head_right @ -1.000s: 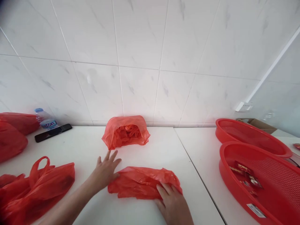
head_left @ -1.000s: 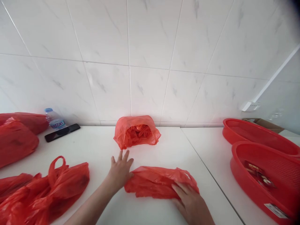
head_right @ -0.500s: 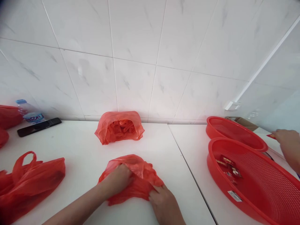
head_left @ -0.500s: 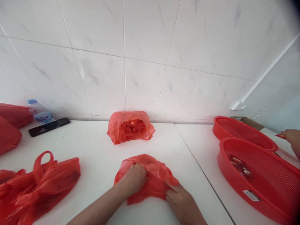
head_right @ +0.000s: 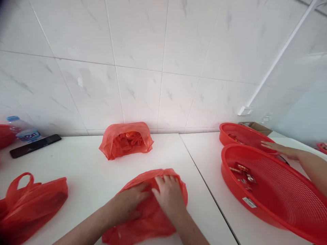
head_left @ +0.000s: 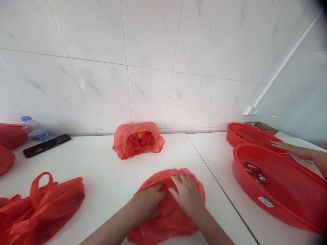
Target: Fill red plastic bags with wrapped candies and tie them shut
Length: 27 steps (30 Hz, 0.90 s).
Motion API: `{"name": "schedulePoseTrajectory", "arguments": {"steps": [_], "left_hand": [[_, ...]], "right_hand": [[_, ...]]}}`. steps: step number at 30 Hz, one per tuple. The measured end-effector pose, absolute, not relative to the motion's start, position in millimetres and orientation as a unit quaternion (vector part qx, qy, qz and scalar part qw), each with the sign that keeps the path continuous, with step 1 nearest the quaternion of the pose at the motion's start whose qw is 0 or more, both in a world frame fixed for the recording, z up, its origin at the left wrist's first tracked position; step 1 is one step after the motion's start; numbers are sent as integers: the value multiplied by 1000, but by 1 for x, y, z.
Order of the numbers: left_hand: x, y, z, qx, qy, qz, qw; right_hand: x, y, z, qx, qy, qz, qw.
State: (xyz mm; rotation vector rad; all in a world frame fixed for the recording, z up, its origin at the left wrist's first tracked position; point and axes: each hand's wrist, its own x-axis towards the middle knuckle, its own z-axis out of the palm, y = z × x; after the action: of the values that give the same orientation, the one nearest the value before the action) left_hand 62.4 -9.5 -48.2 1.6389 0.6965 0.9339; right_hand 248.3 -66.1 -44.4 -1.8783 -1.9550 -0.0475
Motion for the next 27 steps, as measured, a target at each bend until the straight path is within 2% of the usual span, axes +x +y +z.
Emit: {"name": "schedulePoseTrajectory", "arguments": {"steps": [7, 12, 13, 17, 21, 25, 27], "left_hand": [[45, -11, -22, 803, 253, 314, 438], [46, -2, -36, 807, 369, 370, 274], [44, 0, -41, 791, 403, 376, 267], [34, 9, -56, 688, 487, 368, 392], [25, 10, -59, 604, 532, 378, 458], [17, 4, -60, 587, 549, 395, 446], [10, -1, -65, 583, 568, 388, 432]], "right_hand": [[307, -32, -75, -694, -680, 22, 234], [293, -47, -72, -674, -689, 11, 267], [288, -54, -68, -667, -694, 6, 270], [284, -92, -45, -630, -717, -64, 291], [328, -139, -21, -672, -634, -243, 297], [400, -189, -26, -771, -517, -325, 179], [428, -210, -34, -773, -540, -304, 137]]}}
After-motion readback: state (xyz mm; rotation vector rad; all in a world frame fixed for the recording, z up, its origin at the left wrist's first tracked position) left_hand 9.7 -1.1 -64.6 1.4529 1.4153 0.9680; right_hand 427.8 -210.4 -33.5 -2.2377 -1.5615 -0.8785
